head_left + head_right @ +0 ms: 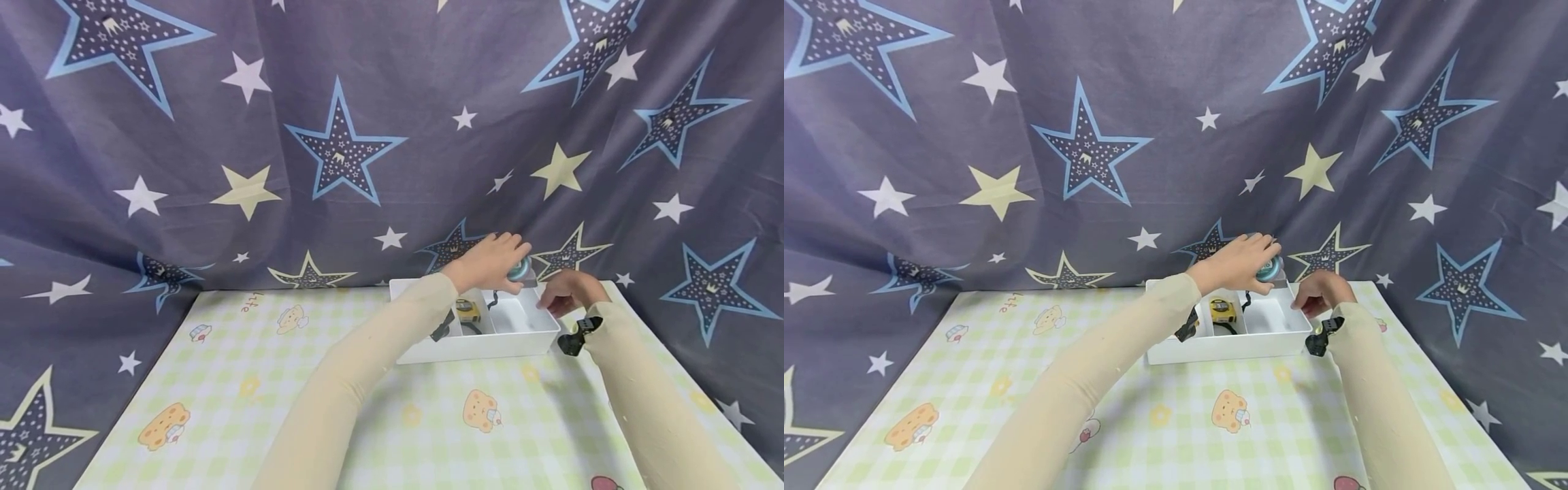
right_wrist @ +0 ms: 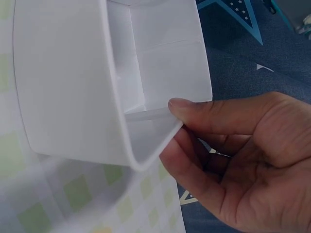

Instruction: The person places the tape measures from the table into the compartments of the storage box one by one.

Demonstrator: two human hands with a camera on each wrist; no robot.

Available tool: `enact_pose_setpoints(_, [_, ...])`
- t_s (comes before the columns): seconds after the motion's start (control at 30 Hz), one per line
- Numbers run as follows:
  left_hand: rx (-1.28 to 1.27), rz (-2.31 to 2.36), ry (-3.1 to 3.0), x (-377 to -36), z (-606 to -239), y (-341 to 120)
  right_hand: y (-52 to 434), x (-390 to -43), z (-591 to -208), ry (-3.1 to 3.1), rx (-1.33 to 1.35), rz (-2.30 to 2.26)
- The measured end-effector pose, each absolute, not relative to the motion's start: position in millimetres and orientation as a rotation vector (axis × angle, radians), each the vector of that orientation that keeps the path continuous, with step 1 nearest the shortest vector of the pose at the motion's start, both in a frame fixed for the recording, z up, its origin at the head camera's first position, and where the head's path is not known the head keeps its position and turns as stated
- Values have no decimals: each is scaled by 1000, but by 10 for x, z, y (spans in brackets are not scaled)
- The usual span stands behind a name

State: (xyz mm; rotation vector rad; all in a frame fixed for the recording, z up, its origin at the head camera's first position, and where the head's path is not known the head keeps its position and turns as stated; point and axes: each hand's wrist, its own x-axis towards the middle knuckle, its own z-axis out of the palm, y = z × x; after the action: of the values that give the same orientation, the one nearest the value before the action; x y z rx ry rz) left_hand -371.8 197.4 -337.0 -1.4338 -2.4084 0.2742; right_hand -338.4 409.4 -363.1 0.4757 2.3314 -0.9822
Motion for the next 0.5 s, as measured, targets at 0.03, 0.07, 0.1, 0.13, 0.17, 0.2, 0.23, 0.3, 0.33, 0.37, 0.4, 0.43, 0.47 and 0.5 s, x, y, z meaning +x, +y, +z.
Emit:
enact_pose_setpoints(0.03, [-1437,266,-2413,-3713,-3379,1979,4095,-3386,-3638,2332,476,-979])
enact_pose_setpoints(0.07, [-1441,258,-2418,-3708,-3388,1984,4099,-3389,-3646,2332,468,-976])
enact_pose_setpoints(0.1, [-1445,249,-2426,-3706,-3398,1990,4101,-3391,-3651,2334,463,-974])
enact_pose_setpoints(0.13, [-1446,242,-2431,-3705,-3409,1998,4102,-3396,-3661,2338,460,-966])
enact_pose_setpoints(0.17, [-1448,236,-2435,-3704,-3417,2003,4097,-3398,-3663,2342,456,-961])
enact_pose_setpoints(0.2, [-1448,230,-2438,-3701,-3423,2008,4091,-3399,-3663,2346,454,-959])
enact_pose_setpoints(0.23, [-1447,224,-2441,-3698,-3427,2013,4085,-3401,-3664,2347,459,-956])
enact_pose_setpoints(0.3, [-1444,226,-2445,-3696,-3439,2024,4082,-3407,-3665,2346,461,-955])
enact_pose_setpoints(0.33, [-1443,226,-2447,-3695,-3444,2029,4085,-3413,-3670,2345,461,-954])
enact_pose_setpoints(0.37, [-1444,225,-2452,-3694,-3448,2035,4085,-3414,-3670,2343,461,-954])
enact_pose_setpoints(0.4, [-1444,224,-2458,-3694,-3454,2043,4089,-3417,-3672,2341,459,-954])
enact_pose_setpoints(0.43, [-1446,225,-2463,-3694,-3460,2050,4093,-3423,-3676,2341,458,-952])
enact_pose_setpoints(0.47, [-1448,227,-2469,-3693,-3466,2058,4095,-3427,-3680,2340,456,-949])
enact_pose_setpoints(0.5, [-1449,229,-2477,-3692,-3470,2066,4096,-3431,-3683,2340,456,-948])
